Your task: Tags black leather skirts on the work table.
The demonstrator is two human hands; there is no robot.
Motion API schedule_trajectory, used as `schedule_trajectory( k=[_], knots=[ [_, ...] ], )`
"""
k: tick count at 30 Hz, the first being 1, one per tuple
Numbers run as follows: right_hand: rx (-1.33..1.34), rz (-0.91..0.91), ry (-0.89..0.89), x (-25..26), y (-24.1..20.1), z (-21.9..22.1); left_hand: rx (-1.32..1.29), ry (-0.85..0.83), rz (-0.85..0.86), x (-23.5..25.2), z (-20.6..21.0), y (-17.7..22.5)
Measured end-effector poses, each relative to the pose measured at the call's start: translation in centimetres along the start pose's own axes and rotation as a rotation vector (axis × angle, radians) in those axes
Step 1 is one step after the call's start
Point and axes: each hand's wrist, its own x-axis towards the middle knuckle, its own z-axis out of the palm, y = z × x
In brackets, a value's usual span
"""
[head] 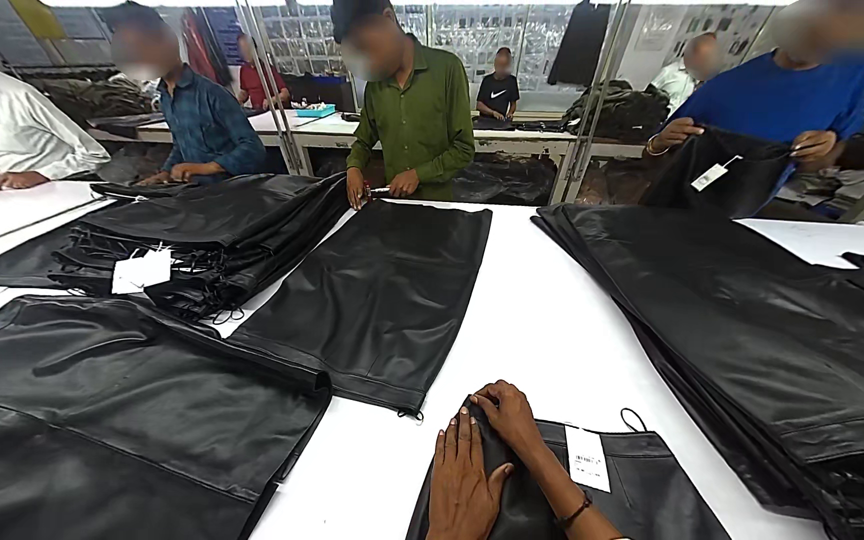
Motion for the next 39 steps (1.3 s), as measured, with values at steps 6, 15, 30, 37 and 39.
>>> schedule_trajectory(
  k=[6,15,30,37,39],
  knots=[
    [0.087,0.155,-0.124,0.8,-1.5,-1.9,0.045,-0.038,0.014,0.3,-0.3,0.2],
    [-0.030,0.228,-0.217,1.7,-2.9,-2.3,0.020,-0.060,0.017,0.6,-0.5,-0.2],
    [-0.105,-0.222,0.235,-0.4,1.6,1.6,0.099,-0.091,-0.010,0.7,-0.9,1.4],
    [-0.269,-0.381,0.372,-0.8,2.4,2.2,-0.016,-0.254,-0.054,0.7,-1.6,1.9],
    [-0.275,-0.386,0.371,-0.7,2.5,2.2,0.017,-0.224,-0.065,0.6,-1.4,2.2]
  ],
)
